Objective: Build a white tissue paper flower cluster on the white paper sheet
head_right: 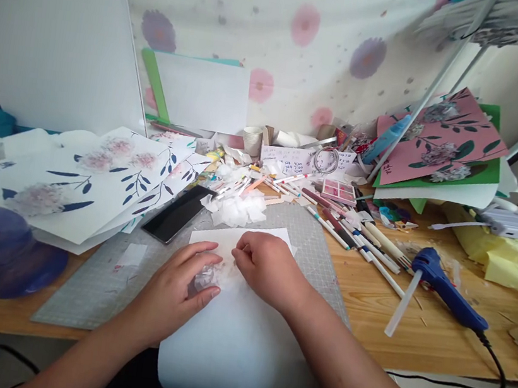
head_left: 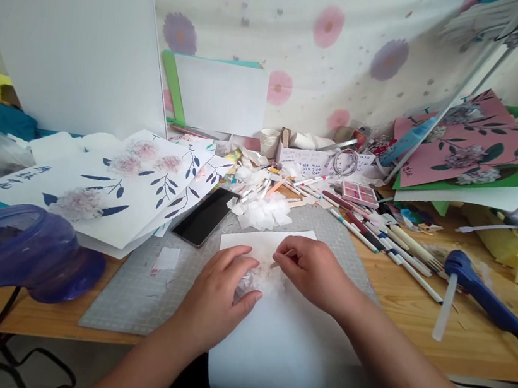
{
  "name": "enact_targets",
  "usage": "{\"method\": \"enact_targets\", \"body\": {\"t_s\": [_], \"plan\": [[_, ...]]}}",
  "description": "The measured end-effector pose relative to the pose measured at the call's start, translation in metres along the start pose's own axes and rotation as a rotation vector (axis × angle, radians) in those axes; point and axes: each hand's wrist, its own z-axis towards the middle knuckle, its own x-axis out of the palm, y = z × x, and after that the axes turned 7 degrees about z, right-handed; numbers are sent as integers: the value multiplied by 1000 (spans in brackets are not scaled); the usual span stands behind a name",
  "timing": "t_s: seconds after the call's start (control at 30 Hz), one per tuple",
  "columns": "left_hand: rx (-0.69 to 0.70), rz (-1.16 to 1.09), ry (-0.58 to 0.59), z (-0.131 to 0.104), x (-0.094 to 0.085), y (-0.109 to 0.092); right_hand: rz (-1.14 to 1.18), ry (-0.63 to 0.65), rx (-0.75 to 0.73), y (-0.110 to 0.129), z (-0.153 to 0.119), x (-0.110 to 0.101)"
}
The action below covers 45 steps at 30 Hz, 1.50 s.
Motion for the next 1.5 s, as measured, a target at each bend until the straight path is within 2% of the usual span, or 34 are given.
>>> {"method": "enact_targets", "body": {"t_s": [0.23, 0.33, 0.5, 0.53, 0.7, 0.8, 0.9, 0.97, 1.13, 1.2, 1.33, 1.5], "plan": [[-92, -153, 37, 2, -2, 2, -164, 154, -13, 13, 16, -1], [-130, -206, 52, 4, -3, 4, -225, 171, -32, 13, 18, 10], [-128, -216, 29, 6, -1, 7, -247, 164, -53, 0, 15, 29], [-129, -216, 27, 5, -1, 7, -182, 122, -50, -3, 13, 28], [-121, -206, 21, 4, -2, 5, 381, -239, 83, -17, -1, 6], [-104, -154, 38, 4, -2, 4, 641, -331, 172, -28, -15, 3], [-67, -85, 53, 4, -3, 3, 791, -369, 214, -35, -27, 9], [-20, -56, 54, 3, -4, 4, 823, -348, 215, -36, -32, 9], [32, -9, 48, 2, -6, 1, 815, -181, 237, -27, -33, 4], [16, 32, 59, 2, -6, -1, 757, -175, 219, -24, -29, 6], [-17, 96, 92, 3, -4, -5, 697, -244, 120, -22, -20, 16], [-36, 95, 94, 3, -3, -4, 621, -104, 85, -19, -20, 19]]}}
